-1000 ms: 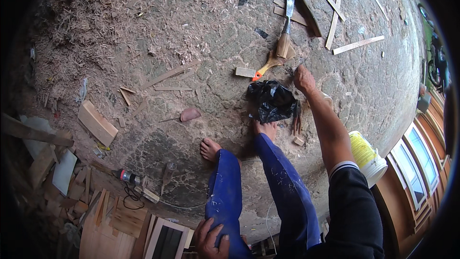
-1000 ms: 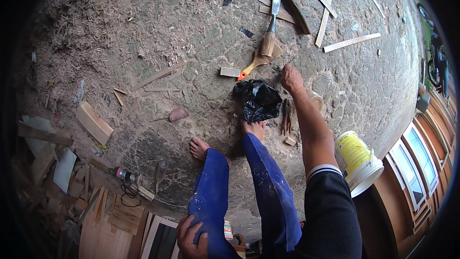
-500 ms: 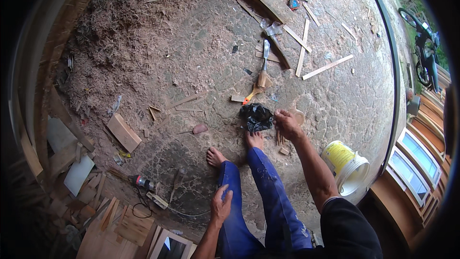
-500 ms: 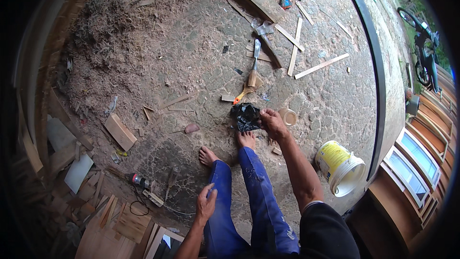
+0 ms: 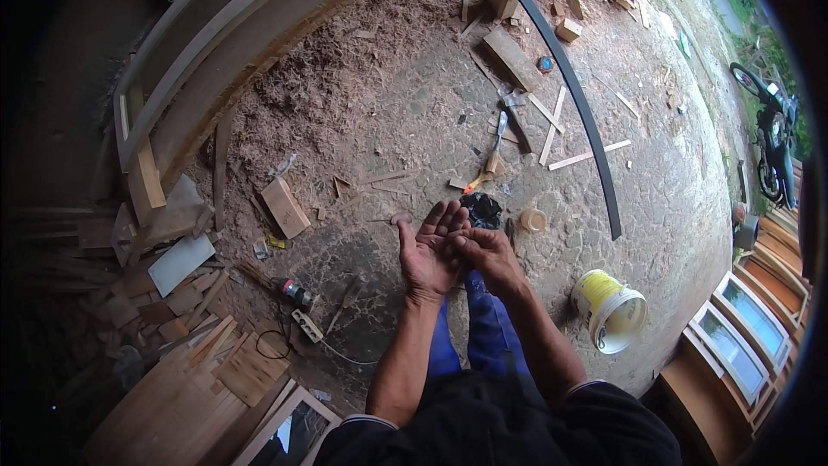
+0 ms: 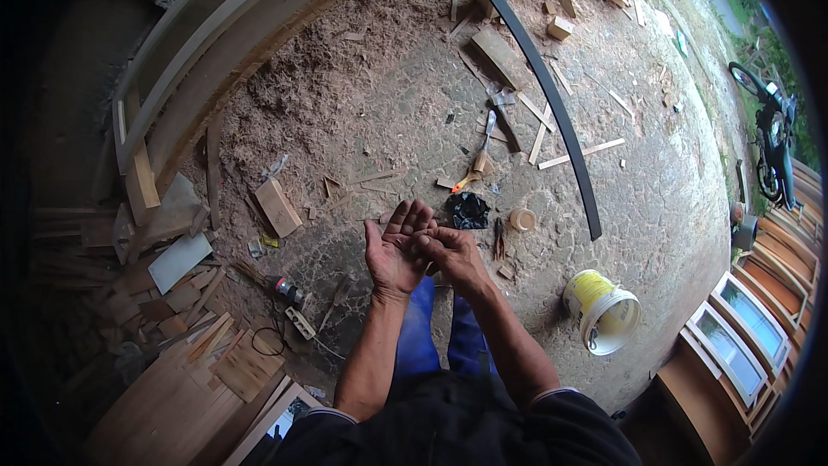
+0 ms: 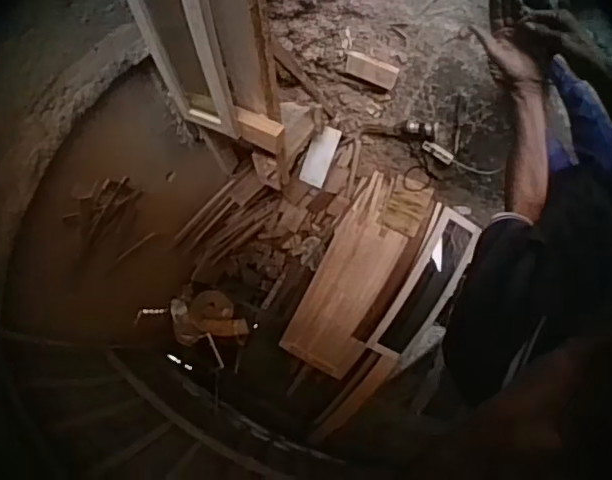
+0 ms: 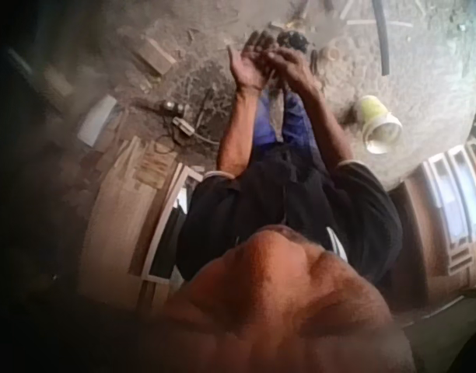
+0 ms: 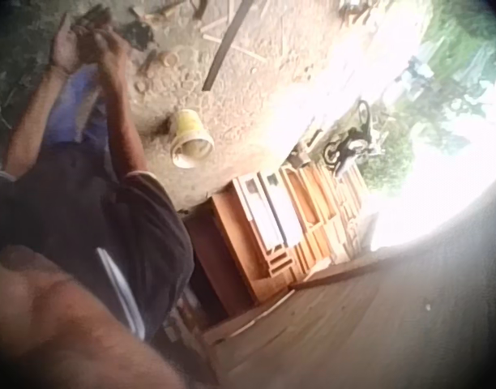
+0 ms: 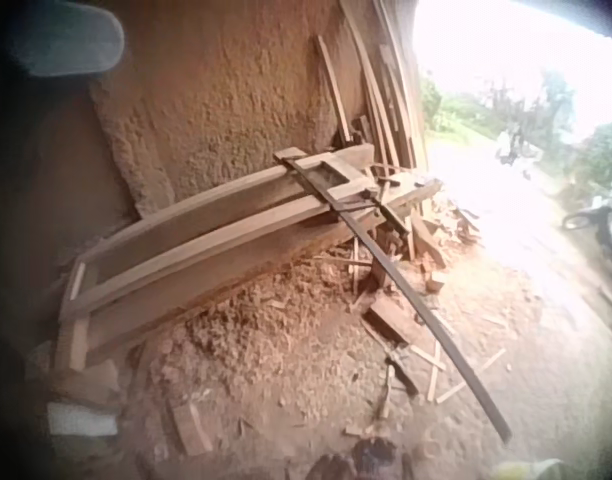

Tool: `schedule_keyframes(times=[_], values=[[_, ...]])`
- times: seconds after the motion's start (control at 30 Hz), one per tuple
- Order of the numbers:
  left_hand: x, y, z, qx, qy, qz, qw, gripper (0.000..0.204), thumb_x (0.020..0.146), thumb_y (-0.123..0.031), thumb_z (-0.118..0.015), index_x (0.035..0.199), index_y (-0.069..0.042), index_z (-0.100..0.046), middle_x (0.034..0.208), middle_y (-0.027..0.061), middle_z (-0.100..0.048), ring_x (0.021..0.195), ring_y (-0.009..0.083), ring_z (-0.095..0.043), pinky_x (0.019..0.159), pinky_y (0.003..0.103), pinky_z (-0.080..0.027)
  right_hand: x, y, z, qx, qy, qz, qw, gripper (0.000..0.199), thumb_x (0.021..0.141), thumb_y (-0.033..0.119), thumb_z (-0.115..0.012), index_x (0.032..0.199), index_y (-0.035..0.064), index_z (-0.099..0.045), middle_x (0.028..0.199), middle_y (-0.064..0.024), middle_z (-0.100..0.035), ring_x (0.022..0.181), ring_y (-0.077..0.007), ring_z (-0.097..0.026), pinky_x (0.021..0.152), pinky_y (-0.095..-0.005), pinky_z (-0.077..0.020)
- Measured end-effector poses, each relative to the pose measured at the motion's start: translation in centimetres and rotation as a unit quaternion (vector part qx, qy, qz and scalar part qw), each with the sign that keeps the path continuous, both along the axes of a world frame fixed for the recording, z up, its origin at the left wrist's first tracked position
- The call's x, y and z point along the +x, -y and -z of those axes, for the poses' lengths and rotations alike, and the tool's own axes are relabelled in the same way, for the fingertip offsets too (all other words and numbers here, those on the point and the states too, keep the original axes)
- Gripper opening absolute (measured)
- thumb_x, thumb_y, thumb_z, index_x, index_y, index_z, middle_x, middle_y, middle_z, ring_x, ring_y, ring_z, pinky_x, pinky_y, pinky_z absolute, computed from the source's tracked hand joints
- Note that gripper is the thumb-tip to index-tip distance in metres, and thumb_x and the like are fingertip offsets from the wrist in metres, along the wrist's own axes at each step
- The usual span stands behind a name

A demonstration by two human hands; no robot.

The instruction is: The person assembles a wooden frame by hand, using a hammer to drive nails into the joints. They repeatedly position the frame, hammer nails, and adjust the pieces to secure the structure.

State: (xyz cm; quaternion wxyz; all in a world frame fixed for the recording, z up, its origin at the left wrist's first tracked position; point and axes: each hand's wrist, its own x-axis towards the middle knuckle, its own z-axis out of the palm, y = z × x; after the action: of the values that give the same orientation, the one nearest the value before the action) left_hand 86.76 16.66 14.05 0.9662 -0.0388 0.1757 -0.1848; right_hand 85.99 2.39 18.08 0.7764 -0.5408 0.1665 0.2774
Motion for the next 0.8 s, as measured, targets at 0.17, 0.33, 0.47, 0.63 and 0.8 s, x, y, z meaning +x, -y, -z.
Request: schedule_keyframes(times=[0.17,0.33,0.47,0.63,0.8], values=[[-0.3,-0.5,-2.6,0.046,-0.016,-0.019,0.999,0.083,0.098,-0.067,-0.036,0.144,0.001,-0.049,0.149,0.0177,-0.05,0.138,0.0317,-0.048,0.117,0.046,-0.037,-0.6,-0.3,-2.2,-0.002,-0.026,0.014,1.0,0.027,0.099,0.025,-0.066,0.107,-0.0011,-0.071,0.089,-0.0038,-0.072,0.08,-0.0104,-0.065,0.072,-0.0266,-0.0525],[-1.0,-0.2,-2.5,0.025,0.003,-0.021,0.999,0.095,0.096,-0.074,-0.029,0.153,0.001,-0.033,0.16,0.0188,-0.034,0.149,0.0323,-0.032,0.123,0.047,-0.024,-1.3,0.2,-2.1,0.027,-0.038,0.014,0.999,0.022,0.098,0.02,-0.066,0.106,0.0012,-0.072,0.092,-0.0031,-0.073,0.078,-0.0074,-0.065,0.069,-0.023,-0.051],[-1.7,0.2,-2.2,0.024,-0.004,-0.026,0.999,0.098,0.095,-0.076,-0.028,0.153,0.002,-0.032,0.16,0.0191,-0.034,0.149,0.0327,-0.03,0.123,0.046,-0.025,-1.7,1.4,-1.8,0.034,-0.051,-0.017,0.998,0.023,0.098,0.019,-0.066,0.111,0.0006,-0.07,0.095,-0.0043,-0.074,0.081,-0.0087,-0.067,0.07,-0.0241,-0.0529],[-2.1,0.9,-2.0,0.042,0.003,-0.017,0.999,0.099,0.093,-0.078,-0.03,0.151,0.002,-0.037,0.158,0.0197,-0.037,0.147,0.0331,-0.034,0.12,0.046,-0.03,-2.1,2.2,-1.2,0.0,-0.018,-0.048,0.999,0.025,0.098,0.015,-0.064,0.118,-0.0008,-0.069,0.094,-0.008,-0.075,0.08,-0.0144,-0.07,0.067,-0.0283,-0.0551],[-2.2,1.4,-1.2,0.006,0.017,-0.022,1.0,0.101,0.093,-0.078,-0.027,0.152,0.004,-0.034,0.158,0.0216,-0.036,0.147,0.0349,-0.034,0.121,0.049,-0.029,-1.9,2.2,-0.6,-0.182,0.094,-0.109,0.973,0.025,0.094,0.016,-0.066,0.111,-0.0011,-0.071,0.091,-0.0094,-0.076,0.079,-0.0165,-0.071,0.07,-0.0318,-0.0556]])
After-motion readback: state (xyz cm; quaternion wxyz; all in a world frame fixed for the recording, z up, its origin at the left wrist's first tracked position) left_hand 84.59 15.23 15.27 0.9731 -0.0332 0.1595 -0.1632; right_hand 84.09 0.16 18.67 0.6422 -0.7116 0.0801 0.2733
